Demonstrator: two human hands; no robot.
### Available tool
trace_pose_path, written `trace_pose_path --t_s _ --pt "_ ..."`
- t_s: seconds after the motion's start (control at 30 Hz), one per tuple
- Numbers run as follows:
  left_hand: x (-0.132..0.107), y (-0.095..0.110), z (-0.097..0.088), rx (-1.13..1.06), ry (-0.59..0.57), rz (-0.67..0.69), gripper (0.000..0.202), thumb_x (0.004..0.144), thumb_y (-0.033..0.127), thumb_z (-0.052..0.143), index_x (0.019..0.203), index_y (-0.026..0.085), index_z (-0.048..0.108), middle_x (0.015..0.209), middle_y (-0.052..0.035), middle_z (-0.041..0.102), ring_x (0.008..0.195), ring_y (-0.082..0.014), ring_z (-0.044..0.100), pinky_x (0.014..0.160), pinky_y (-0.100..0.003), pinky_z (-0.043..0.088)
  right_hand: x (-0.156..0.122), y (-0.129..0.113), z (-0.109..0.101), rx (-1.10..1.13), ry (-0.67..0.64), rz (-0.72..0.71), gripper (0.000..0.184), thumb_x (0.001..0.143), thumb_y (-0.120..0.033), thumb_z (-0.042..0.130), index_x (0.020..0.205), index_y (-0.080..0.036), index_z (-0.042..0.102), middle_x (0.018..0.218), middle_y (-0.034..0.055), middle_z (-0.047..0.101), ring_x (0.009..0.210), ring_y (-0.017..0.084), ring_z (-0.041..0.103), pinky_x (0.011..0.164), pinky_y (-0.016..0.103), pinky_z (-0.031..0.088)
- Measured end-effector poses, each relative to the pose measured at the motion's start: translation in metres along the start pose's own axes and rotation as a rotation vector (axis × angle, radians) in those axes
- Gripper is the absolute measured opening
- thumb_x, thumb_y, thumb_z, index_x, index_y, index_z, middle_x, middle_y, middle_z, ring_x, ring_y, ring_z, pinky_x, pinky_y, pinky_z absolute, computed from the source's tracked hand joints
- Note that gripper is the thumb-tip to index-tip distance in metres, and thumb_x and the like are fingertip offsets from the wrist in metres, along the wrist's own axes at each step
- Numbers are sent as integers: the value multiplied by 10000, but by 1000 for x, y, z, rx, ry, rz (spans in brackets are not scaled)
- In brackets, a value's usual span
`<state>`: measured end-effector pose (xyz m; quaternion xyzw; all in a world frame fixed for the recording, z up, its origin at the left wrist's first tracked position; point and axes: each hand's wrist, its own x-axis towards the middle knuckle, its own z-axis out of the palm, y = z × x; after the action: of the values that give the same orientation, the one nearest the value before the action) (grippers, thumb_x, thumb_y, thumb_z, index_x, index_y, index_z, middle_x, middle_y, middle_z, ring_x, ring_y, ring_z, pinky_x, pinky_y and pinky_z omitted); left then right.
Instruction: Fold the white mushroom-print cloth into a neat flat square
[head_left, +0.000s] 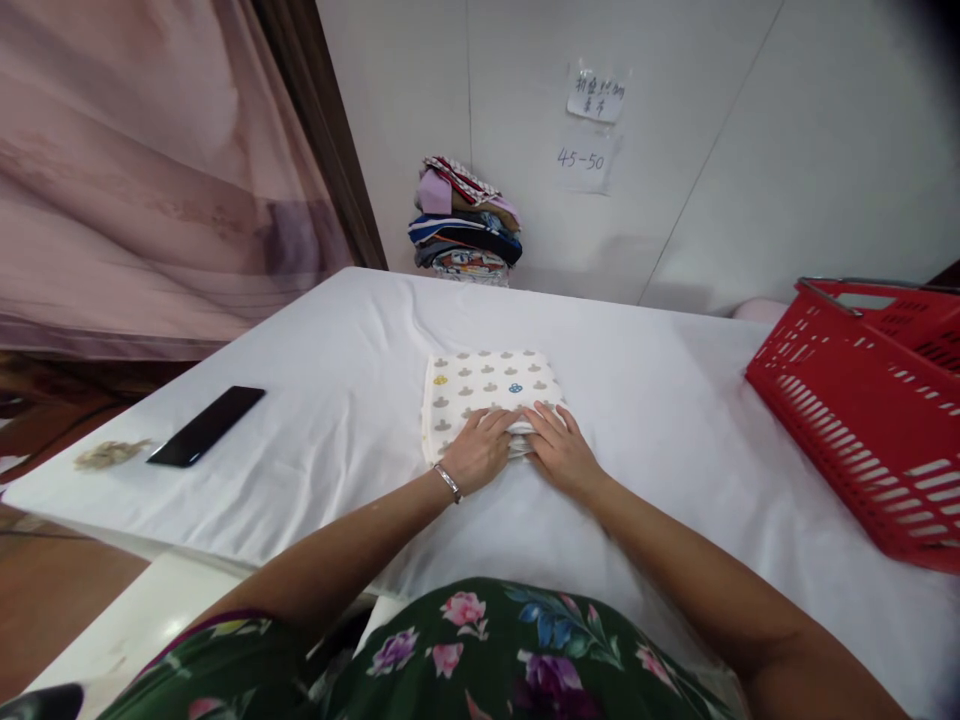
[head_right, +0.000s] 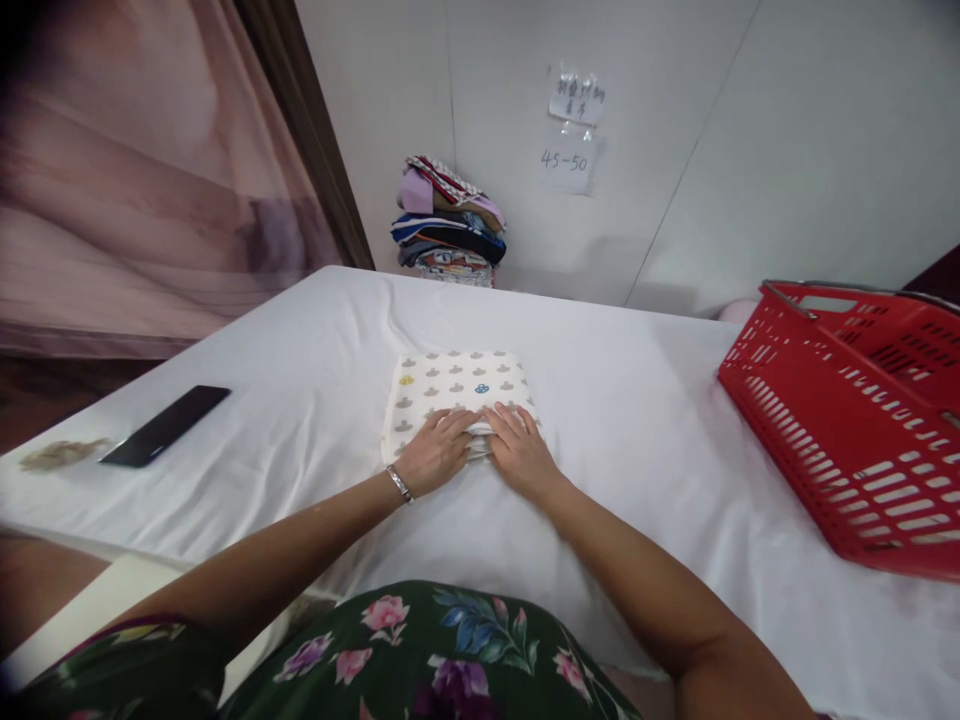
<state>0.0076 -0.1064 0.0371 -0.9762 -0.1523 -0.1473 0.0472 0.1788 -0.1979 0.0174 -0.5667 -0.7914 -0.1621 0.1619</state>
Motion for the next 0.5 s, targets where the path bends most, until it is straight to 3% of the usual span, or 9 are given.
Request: trace_pose_path --t_s 0.27,0.4,0.5 --pt "0 -3 -10 -145 -37 -3 196 840 183 452 901 174 637 1282 -72 501 1180 -218 442 992 -414 338 12 -9 15 -64 57 39 208 850 -119 413 896 -132 616 1353 125 435 1311 262 272 1053 510 216" --pt "7 -31 -25 -423 -96 -133 270 878 362 417 954 234 642 1289 -23 507 1126 -157 510 939 -288 412 13 -9 16 -36 56 11 180 833 -121 432 825 -139 611 1370 126 412 1328 263 229 1064 506 202" --pt "18 -59 -21 -460 -153 -291 347 896 416 344 1077 260 595 1329 -8 474 1156 -142 492 923 -255 423 14 -7 15 -14 60 -8 161 812 -113 444 790 -152 598 1373 125 408 1330 261 225 1075 504 182"
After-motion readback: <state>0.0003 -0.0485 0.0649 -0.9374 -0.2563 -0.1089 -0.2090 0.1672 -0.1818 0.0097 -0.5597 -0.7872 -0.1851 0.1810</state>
